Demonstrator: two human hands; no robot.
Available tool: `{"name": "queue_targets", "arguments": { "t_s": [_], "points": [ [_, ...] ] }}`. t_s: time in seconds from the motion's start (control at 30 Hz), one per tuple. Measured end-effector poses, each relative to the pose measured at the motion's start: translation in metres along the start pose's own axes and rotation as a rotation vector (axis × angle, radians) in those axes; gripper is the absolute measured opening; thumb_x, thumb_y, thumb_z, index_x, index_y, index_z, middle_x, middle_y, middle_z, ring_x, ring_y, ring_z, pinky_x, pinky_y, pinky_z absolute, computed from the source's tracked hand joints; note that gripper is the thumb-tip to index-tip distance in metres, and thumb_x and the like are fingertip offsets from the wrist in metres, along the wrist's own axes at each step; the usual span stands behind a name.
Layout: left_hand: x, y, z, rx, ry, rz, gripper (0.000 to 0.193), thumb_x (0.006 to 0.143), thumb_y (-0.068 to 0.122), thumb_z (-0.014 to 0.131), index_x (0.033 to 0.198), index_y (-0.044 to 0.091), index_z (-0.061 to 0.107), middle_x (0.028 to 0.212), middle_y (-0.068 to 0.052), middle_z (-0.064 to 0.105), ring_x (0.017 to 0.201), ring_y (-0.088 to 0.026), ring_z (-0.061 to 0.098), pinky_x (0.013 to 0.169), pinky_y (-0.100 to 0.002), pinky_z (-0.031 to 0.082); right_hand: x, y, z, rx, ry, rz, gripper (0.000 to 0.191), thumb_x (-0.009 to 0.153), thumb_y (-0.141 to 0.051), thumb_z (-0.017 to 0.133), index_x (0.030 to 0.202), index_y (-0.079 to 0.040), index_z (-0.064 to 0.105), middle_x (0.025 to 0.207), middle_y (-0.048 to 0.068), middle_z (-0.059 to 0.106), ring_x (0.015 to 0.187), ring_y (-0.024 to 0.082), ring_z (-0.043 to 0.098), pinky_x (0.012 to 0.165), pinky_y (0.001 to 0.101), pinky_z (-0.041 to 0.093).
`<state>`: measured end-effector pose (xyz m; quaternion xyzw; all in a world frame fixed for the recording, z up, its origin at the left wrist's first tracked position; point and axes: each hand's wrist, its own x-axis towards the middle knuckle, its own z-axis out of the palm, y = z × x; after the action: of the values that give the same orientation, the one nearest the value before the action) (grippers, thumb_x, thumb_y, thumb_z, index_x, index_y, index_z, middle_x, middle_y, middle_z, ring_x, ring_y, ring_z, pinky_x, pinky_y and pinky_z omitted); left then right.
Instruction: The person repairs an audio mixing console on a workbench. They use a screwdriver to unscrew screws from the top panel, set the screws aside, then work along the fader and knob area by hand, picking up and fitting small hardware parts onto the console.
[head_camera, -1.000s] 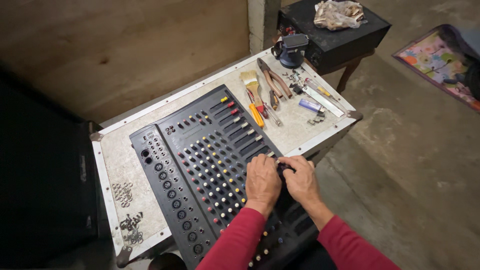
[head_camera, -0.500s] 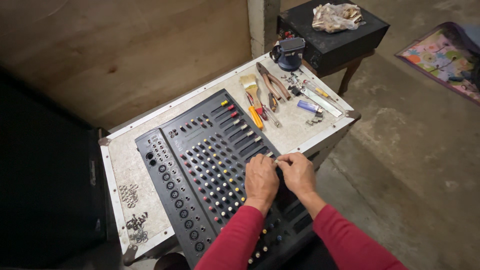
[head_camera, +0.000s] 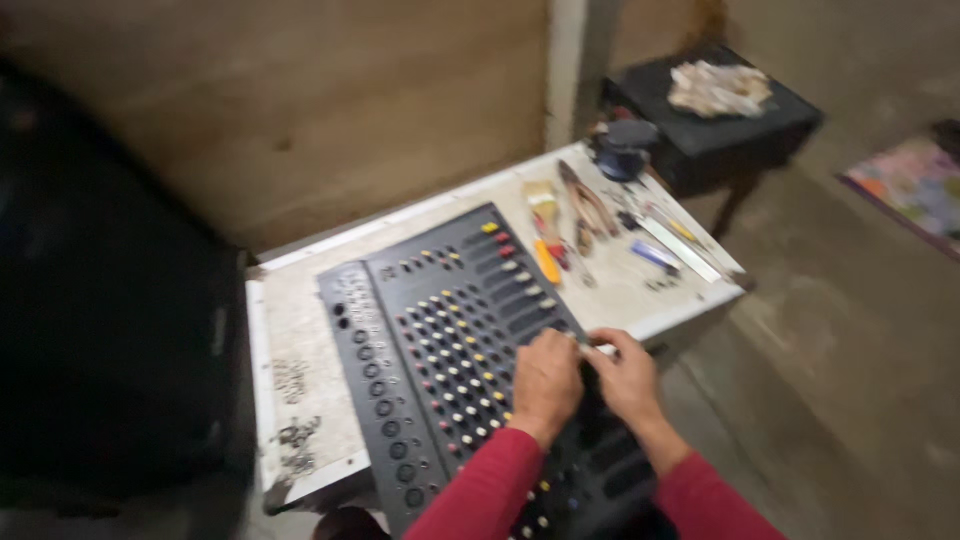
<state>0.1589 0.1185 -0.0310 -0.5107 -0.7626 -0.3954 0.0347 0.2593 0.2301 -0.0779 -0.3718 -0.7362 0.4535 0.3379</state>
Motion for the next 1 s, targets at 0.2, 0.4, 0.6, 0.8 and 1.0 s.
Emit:
{"name": "queue_targets", "arguments": {
  "t_s": [0.2,0.4,0.6,0.8,1.0],
  "points": [
    [0.0,0.005,-0.016,-0.047,0.059,0.063,0.008,0.09,0.017,0.064,0.092,0.014,0.071,0.095,-0.006,0.068,0.095,-0.029,0.066,0.075,-0.047,0.046,0.001,-0.016,-0.023,-0.115,-0.122,0.043,0.018,0.084,-0.019,0.078,0.099,-0.008,0.077,0.071,0.008,0.074,0.062,0.014,0.066,0.059,0.0306,0.055],
    [0.003,0.014,-0.011,0.024,0.007,0.004,0.024,0.084,0.026,0.076,0.099,0.009,0.07,0.095,-0.01,0.066,0.091,-0.032,0.064,0.074,-0.046,0.047,0.026,-0.008,-0.05,-0.337,0.189,-0.133,0.014,0.081,-0.02,0.076,0.09,-0.008,0.073,0.08,0.013,0.073,0.069,0.028,0.072,0.065,0.0406,0.055],
    [0.004,0.025,-0.019,0.025,-0.003,-0.014,0.022,0.082,0.024,0.076,0.098,0.01,0.071,0.095,-0.008,0.067,0.091,-0.03,0.065,0.077,-0.044,0.048,0.063,0.006,-0.075,-0.43,0.377,-0.191,0.007,0.086,-0.017,0.071,0.089,-0.011,0.07,0.09,0.011,0.073,0.086,0.035,0.069,0.076,0.0457,0.054],
    [0.005,0.029,-0.021,0.065,-0.07,-0.079,0.021,0.083,0.026,0.076,0.098,0.012,0.072,0.094,-0.007,0.067,0.094,-0.029,0.065,0.079,-0.044,0.047,0.085,0.008,-0.077,-0.538,0.404,-0.208,0.004,0.086,-0.017,0.069,0.085,-0.013,0.07,0.092,0.009,0.074,0.092,0.037,0.066,0.08,0.048,0.053],
    [0.004,0.029,-0.022,0.046,-0.026,-0.039,0.025,0.083,0.025,0.076,0.1,0.009,0.071,0.097,-0.008,0.067,0.095,-0.029,0.064,0.08,-0.043,0.047,0.093,0.009,-0.079,-0.514,0.39,-0.16,0.004,0.085,-0.017,0.071,0.086,-0.014,0.072,0.093,0.009,0.074,0.092,0.037,0.066,0.081,0.0469,0.053]
  ]
}}
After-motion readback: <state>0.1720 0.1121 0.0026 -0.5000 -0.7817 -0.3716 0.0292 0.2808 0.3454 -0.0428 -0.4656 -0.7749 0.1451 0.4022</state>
